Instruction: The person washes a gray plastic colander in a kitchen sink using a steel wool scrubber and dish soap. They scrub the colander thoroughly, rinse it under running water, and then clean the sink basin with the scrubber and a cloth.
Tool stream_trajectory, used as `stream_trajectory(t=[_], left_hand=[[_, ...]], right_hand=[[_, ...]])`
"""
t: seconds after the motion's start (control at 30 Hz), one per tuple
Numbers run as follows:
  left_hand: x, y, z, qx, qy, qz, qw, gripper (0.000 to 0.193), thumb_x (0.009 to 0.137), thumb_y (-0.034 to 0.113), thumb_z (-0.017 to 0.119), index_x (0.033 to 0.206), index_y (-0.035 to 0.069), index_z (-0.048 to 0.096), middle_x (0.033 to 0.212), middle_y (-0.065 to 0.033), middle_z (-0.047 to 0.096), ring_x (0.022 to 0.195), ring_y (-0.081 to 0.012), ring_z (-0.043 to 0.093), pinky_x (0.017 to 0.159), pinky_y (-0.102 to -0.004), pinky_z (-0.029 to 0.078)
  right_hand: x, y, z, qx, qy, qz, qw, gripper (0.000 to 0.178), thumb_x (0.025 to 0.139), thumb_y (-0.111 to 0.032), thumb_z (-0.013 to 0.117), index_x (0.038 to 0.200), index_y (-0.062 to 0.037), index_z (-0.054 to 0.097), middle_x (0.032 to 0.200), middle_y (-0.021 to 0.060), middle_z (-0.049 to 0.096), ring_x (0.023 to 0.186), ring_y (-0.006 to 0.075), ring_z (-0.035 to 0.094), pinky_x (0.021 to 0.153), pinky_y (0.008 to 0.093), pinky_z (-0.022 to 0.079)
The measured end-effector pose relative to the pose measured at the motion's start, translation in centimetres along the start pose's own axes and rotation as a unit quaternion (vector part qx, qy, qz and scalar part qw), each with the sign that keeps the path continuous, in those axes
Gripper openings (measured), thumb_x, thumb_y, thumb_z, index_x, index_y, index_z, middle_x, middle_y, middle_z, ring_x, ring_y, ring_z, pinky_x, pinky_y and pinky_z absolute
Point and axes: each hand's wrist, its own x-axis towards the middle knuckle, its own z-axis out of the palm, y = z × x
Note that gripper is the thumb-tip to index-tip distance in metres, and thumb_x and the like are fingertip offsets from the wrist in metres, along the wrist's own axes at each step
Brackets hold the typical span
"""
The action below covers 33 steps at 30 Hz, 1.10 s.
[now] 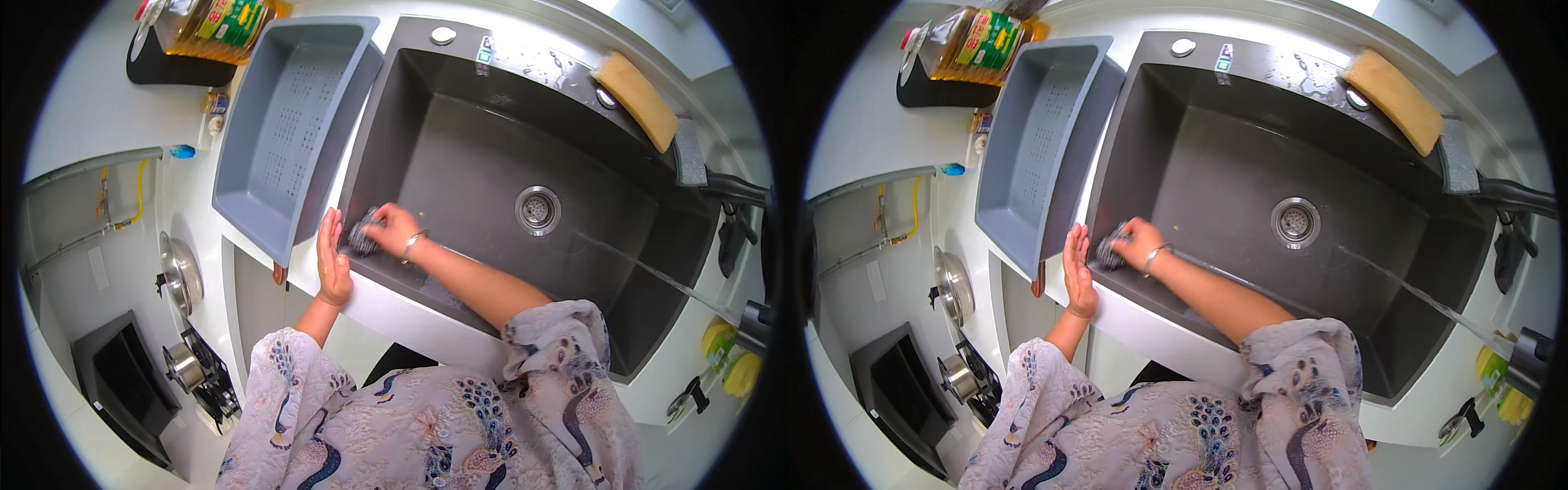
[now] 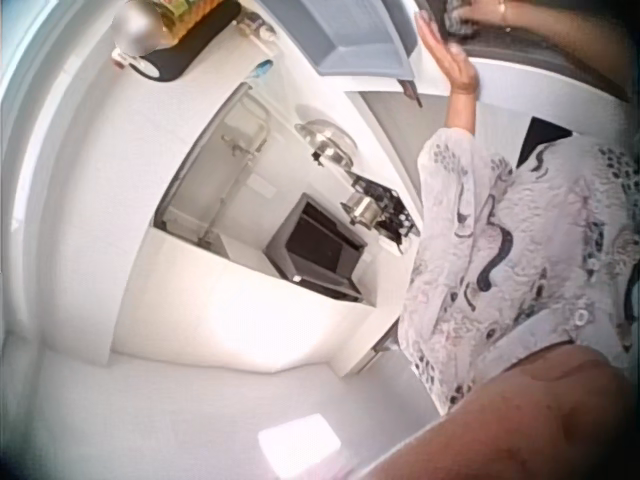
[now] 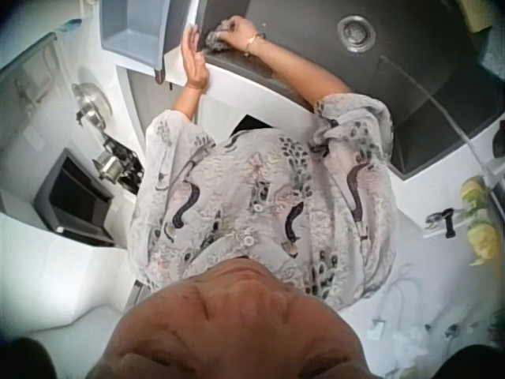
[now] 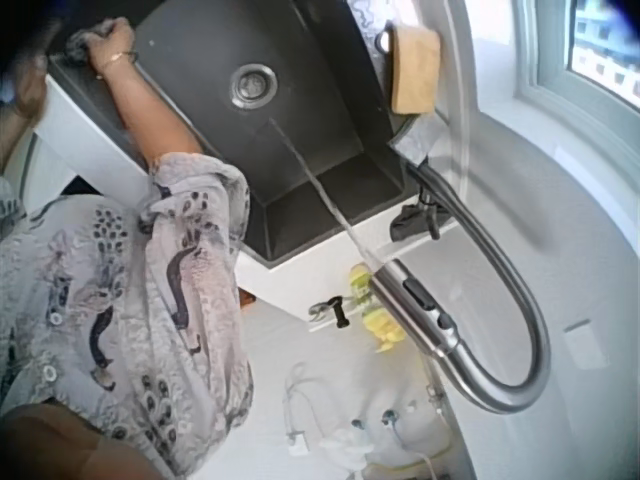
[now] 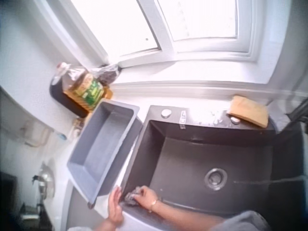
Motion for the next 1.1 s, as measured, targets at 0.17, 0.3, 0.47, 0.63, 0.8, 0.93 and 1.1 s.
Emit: stream_trajectory(t=[0.17, 0.3, 0.47, 0.63, 0.8, 0.93, 1.1], left_hand=[[-0.5, -1.5, -0.1, -0.028, 0.022, 0.006, 0.999, 0.074, 0.091, 0.047, 0.039, 0.142, 0.001, 0.013, 0.145, -0.0207, 0.021, 0.134, -0.0348, 0.024, 0.109, -0.0447, 0.018], [-0.8, -0.9, 0.1, -0.052, 0.036, -0.001, 0.998, 0.069, 0.093, 0.044, 0.036, 0.142, 0.001, 0.013, 0.144, -0.0209, 0.024, 0.133, -0.035, 0.026, 0.109, -0.0449, 0.02], [-0.4, -0.6, 0.0, -0.081, 0.038, 0.0, 0.996, 0.064, 0.094, 0.039, 0.034, 0.142, 0.001, 0.015, 0.143, -0.021, 0.026, 0.132, -0.0344, 0.029, 0.108, -0.0448, 0.022], [-0.5, -0.9, -0.4, -0.098, 0.019, 0.023, 0.995, 0.061, 0.095, 0.036, 0.033, 0.141, -0.001, 0.016, 0.142, -0.021, 0.027, 0.131, -0.0337, 0.031, 0.107, -0.0443, 0.024], [-0.2, -1.0, -0.8, -0.078, 0.013, 0.014, 0.997, 0.066, 0.092, 0.041, 0.036, 0.137, -0.006, 0.023, 0.141, -0.0212, 0.03, 0.13, -0.0315, 0.033, 0.106, -0.042, 0.026], [-0.5, -0.9, -0.8, -0.068, 0.014, 0.002, 0.998, 0.066, 0.093, 0.042, 0.036, 0.137, -0.005, 0.024, 0.14, -0.0216, 0.031, 0.129, -0.0317, 0.034, 0.106, -0.042, 0.027], [0.8, -0.5, -0.1, -0.074, -0.006, 0.014, 0.997, 0.065, 0.093, 0.042, 0.036, 0.137, -0.004, 0.024, 0.139, -0.022, 0.032, 0.128, -0.032, 0.035, 0.106, -0.0421, 0.028]], right_hand=[[-2.2, -4.2, 0.5, -0.119, -0.012, -0.041, 0.992, 0.032, 0.072, -0.019, 0.07, 0.093, -0.0007, 0.056, 0.089, 0.0176, 0.063, 0.089, 0.0319, 0.06, 0.083, 0.0352, 0.048], [2.3, 3.2, -1.7, -0.322, -0.045, 0.067, 0.943, 0.038, 0.076, -0.03, 0.067, 0.102, -0.0027, 0.061, 0.101, 0.018, 0.063, 0.097, 0.0323, 0.06, 0.085, 0.0372, 0.048], [-0.3, -2.2, -2.7, -0.227, -0.14, 0.036, 0.963, 0.049, 0.078, -0.033, 0.065, 0.113, 0.0008, 0.058, 0.109, 0.021, 0.061, 0.102, 0.032, 0.059, 0.091, 0.0358, 0.045], [-1.0, -1.4, -0.4, -0.295, -0.131, -0.057, 0.945, 0.035, 0.085, -0.018, 0.054, 0.115, 0.0006, 0.056, 0.11, 0.0218, 0.059, 0.106, 0.0353, 0.055, 0.093, 0.0383, 0.043], [3.3, 4.2, -2.8, -0.36, -0.105, -0.009, 0.927, 0.03, 0.08, -0.016, 0.056, 0.108, -0.004, 0.06, 0.106, 0.0215, 0.06, 0.103, 0.0354, 0.055, 0.09, 0.0396, 0.044], [6.8, 0.8, -6.0, -0.252, 0.153, -0.124, 0.947, 0.036, 0.08, -0.015, 0.055, 0.112, -0.0015, 0.053, 0.107, 0.0256, 0.054, 0.103, 0.0407, 0.052, 0.091, 0.0414, 0.043], [16.0, 5.7, -7.7, -0.378, 0.337, -0.103, 0.856, 0.043, 0.082, -0.013, 0.052, 0.12, 0.004, 0.042, 0.114, 0.0254, 0.047, 0.106, 0.0395, 0.048, 0.091, 0.0405, 0.043]])
